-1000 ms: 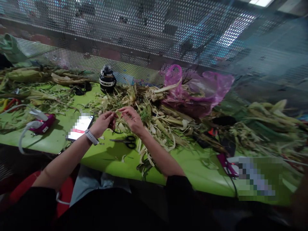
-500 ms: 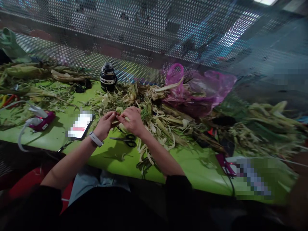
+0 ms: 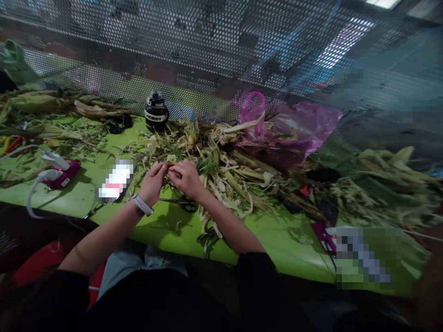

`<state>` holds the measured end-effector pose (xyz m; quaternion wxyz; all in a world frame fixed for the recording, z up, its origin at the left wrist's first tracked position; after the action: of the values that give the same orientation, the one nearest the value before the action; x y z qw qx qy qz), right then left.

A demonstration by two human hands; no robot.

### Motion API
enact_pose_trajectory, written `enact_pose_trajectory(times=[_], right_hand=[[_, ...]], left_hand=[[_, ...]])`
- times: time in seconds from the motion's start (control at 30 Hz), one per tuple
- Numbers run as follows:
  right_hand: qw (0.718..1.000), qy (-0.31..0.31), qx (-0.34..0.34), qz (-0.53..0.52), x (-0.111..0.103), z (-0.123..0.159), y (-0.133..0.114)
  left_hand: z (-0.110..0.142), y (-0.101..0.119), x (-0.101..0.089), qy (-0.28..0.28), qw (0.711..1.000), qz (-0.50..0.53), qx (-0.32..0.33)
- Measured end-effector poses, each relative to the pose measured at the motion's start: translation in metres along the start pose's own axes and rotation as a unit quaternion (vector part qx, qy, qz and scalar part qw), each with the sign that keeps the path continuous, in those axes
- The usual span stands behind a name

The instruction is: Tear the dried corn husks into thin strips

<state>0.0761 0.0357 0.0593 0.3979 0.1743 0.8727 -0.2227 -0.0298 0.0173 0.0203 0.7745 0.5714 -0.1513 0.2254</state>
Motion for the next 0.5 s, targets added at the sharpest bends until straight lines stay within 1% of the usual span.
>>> enact_pose_trajectory(times=[0.1, 0.17, 0.2, 0.27, 0.33, 0.4, 0.5], right_hand=[[0.997, 0.004, 0.026, -0.075, -0.002, -0.001, 0.005], [0.981, 0.015, 0.075, -0.180, -0.001, 0.000, 0.013], [0.964, 0.023, 0.106, -0.243, 0.000, 0.001, 0.018], [0.918, 0.043, 0.163, -0.359, 0.005, 0.003, 0.025], [0.876, 0.063, 0.195, -0.436, 0.007, 0.004, 0.028], [0.848, 0.078, 0.215, -0.479, 0.007, 0.004, 0.029], [0.822, 0.075, 0.228, -0.516, 0.004, 0.004, 0.025]], left_hand=[[-0.004, -0.002, -0.003, -0.004, 1.000, -0.011, 0.004], [-0.006, -0.003, -0.004, -0.014, 1.000, -0.022, 0.014], [-0.007, -0.004, -0.004, -0.018, 0.999, -0.027, 0.022], [-0.008, -0.005, -0.004, -0.025, 0.998, -0.038, 0.040], [-0.008, -0.005, -0.004, -0.022, 0.996, -0.061, 0.059], [-0.008, -0.005, -0.005, -0.010, 0.991, -0.107, 0.083], [-0.003, -0.002, -0.003, -0.004, 0.973, -0.187, 0.131]])
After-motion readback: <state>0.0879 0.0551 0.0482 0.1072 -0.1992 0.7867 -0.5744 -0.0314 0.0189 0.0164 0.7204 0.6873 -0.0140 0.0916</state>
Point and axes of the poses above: each hand's wrist, its own z-axis away from the middle knuckle, its own x-axis out of the palm, y = z × x, the point moved 6 cm from there along -z, towards the middle knuckle, and after that the axes turned 12 degrees about -x, right-handed, at the moved point
